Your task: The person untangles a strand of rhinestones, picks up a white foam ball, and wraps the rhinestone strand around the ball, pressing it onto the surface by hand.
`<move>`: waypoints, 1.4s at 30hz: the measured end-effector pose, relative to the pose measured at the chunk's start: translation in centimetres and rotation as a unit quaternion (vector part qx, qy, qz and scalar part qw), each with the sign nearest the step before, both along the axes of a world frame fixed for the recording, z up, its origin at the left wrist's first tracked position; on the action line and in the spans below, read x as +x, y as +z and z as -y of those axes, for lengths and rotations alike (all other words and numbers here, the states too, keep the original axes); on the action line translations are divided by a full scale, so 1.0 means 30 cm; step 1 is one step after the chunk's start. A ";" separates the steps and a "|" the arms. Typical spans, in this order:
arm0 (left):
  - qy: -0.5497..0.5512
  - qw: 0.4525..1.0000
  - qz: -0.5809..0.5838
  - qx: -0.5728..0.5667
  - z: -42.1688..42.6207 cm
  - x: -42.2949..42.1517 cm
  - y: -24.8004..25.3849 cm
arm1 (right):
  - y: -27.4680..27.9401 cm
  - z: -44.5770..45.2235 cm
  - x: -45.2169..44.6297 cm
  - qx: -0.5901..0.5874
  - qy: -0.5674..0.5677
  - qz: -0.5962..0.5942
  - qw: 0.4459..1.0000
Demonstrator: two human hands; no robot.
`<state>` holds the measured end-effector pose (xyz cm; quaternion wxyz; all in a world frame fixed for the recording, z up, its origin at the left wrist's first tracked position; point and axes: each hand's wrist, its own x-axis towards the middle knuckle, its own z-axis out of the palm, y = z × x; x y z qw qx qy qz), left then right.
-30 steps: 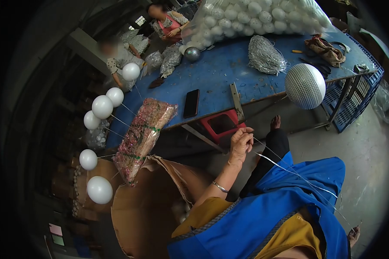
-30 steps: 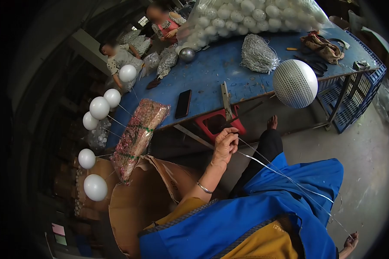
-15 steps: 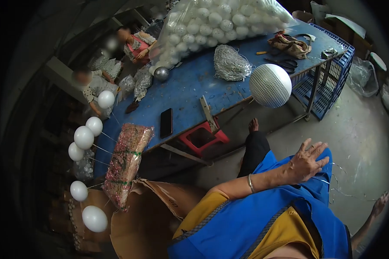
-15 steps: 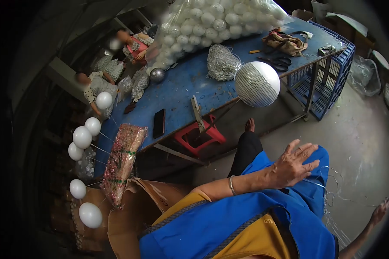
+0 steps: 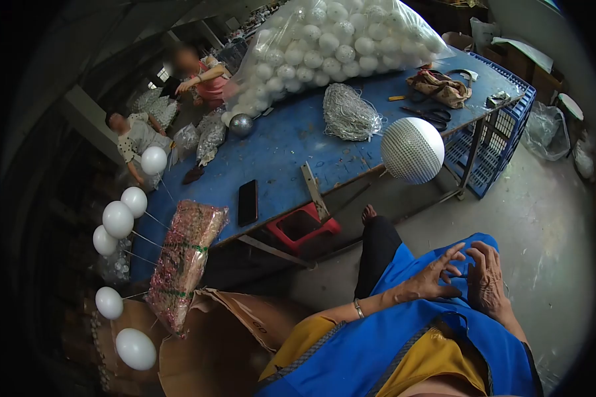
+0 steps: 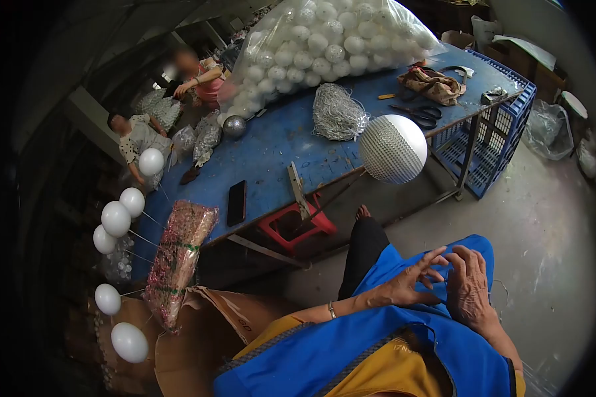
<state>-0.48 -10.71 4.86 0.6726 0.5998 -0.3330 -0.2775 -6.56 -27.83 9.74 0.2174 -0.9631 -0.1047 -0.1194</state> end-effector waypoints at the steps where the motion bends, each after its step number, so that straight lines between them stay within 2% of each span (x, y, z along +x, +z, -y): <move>1: 0.002 1.000 -0.001 -0.005 -0.005 0.001 -0.016 | -0.018 0.006 0.003 0.033 -0.002 -0.110 0.993; 2: 0.022 0.999 -0.029 -0.011 -0.006 0.005 -0.031 | -0.062 0.008 0.026 0.046 -0.022 -0.164 0.985; 3: 0.045 0.997 -0.059 -0.016 -0.010 0.013 -0.046 | -0.081 -0.001 0.040 0.040 -0.016 -0.167 0.985; 4: 0.053 0.997 -0.060 -0.019 -0.020 0.037 -0.069 | -0.096 -0.021 0.057 0.054 0.019 -0.239 0.969; 5: -0.005 0.999 -0.013 0.036 -0.034 0.078 -0.103 | -0.119 -0.044 0.082 0.069 0.054 -0.308 0.948; 6: -0.062 0.993 0.033 0.091 -0.051 0.119 -0.140 | -0.148 -0.060 0.110 0.066 0.063 -0.305 0.948; 7: -0.055 0.994 0.033 0.090 -0.063 0.138 -0.192 | -0.186 -0.061 0.132 0.083 0.087 -0.358 0.926; 8: -0.061 0.994 -0.035 0.079 -0.076 0.146 -0.251 | -0.249 -0.047 0.145 0.099 0.109 -0.410 0.900; 9: -0.068 0.990 -0.102 0.068 -0.109 0.161 -0.281 | -0.439 0.036 0.143 0.263 0.114 -0.442 0.850; 10: -0.051 0.990 -0.123 0.040 -0.153 0.166 -0.255 | -0.397 0.012 0.183 0.260 0.118 -0.441 0.851; 12: -0.073 0.987 -0.143 0.010 -0.212 0.211 -0.304 | -0.243 -0.031 0.285 0.159 0.237 -0.501 0.817; 13: -0.102 0.980 -0.168 -0.019 -0.242 0.234 -0.298 | -0.299 -0.029 0.325 0.136 0.392 -0.429 0.803; 14: -0.098 0.981 -0.166 -0.007 -0.272 0.251 -0.297 | -0.361 -0.034 0.339 0.130 0.389 -0.431 0.804; 15: -0.099 0.982 -0.162 -0.014 -0.293 0.278 -0.315 | -0.353 -0.091 0.360 0.195 0.169 -0.622 0.739; 16: -0.103 0.985 -0.141 -0.003 -0.311 0.313 -0.339 | -0.343 -0.129 0.387 0.243 -0.066 -0.753 0.608; 17: -0.103 0.987 -0.126 0.009 -0.328 0.319 -0.362 | -0.335 -0.147 0.402 0.235 -0.068 -0.756 0.607; 18: -0.096 0.987 -0.130 0.006 -0.350 0.317 -0.360 | -0.328 -0.165 0.421 0.250 0.277 -0.563 0.737; 19: -0.085 0.988 -0.129 0.011 -0.363 0.324 -0.352 | -0.317 -0.178 0.449 0.225 0.578 -0.271 0.737; 20: -0.075 0.989 -0.125 0.016 -0.370 0.342 -0.337 | -0.307 -0.181 0.465 0.221 0.583 -0.270 0.734; 21: -0.066 0.991 -0.111 0.022 -0.378 0.343 -0.317 | -0.298 -0.181 0.456 0.233 0.475 -0.401 0.748; 22: -0.063 0.991 -0.112 0.024 -0.389 0.348 -0.303 | -0.285 -0.179 0.448 0.240 0.350 -0.521 0.741; 23: -0.075 0.987 -0.139 0.021 -0.392 0.351 -0.290 | -0.253 -0.188 0.448 0.240 0.351 -0.522 0.739; 24: -0.087 0.982 -0.164 0.017 -0.393 0.359 -0.277 | -0.215 -0.203 0.450 0.342 0.216 -0.607 0.684; 25: -0.086 0.982 -0.165 0.017 -0.393 0.365 -0.273 | -0.177 -0.221 0.451 0.431 0.073 -0.668 0.602; 26: -0.071 0.988 -0.135 0.000 -0.396 0.363 -0.269 | -0.139 -0.245 0.450 0.429 0.074 -0.671 0.600; 28: -0.053 0.993 -0.104 -0.012 -0.418 0.361 -0.243 | -0.084 -0.289 0.467 0.365 0.118 -0.608 0.695; 29: -0.053 0.995 -0.085 0.011 -0.439 0.364 -0.220 | -0.095 -0.298 0.476 0.366 0.121 -0.611 0.692; 32: -0.032 0.996 -0.055 0.059 -0.463 0.342 -0.201 | -0.085 -0.345 0.468 0.246 0.176 -0.527 0.794; 36: 0.015 0.990 -0.141 0.005 -0.506 0.293 -0.141 | -0.109 -0.333 0.470 0.219 0.219 -0.509 0.803; 37: 0.010 0.990 -0.140 0.003 -0.504 0.286 -0.132 | -0.109 -0.332 0.474 0.233 0.241 -0.517 0.788; 38: 0.030 0.992 -0.123 0.020 -0.499 0.281 -0.123 | -0.103 -0.332 0.477 0.247 0.263 -0.524 0.771; 41: 0.047 0.990 -0.127 0.034 -0.470 0.247 -0.067 | -0.072 -0.321 0.434 0.258 0.235 -0.534 0.770; 42: 0.043 0.989 -0.124 0.070 -0.457 0.239 -0.055 | -0.068 -0.296 0.423 0.259 0.229 -0.534 0.771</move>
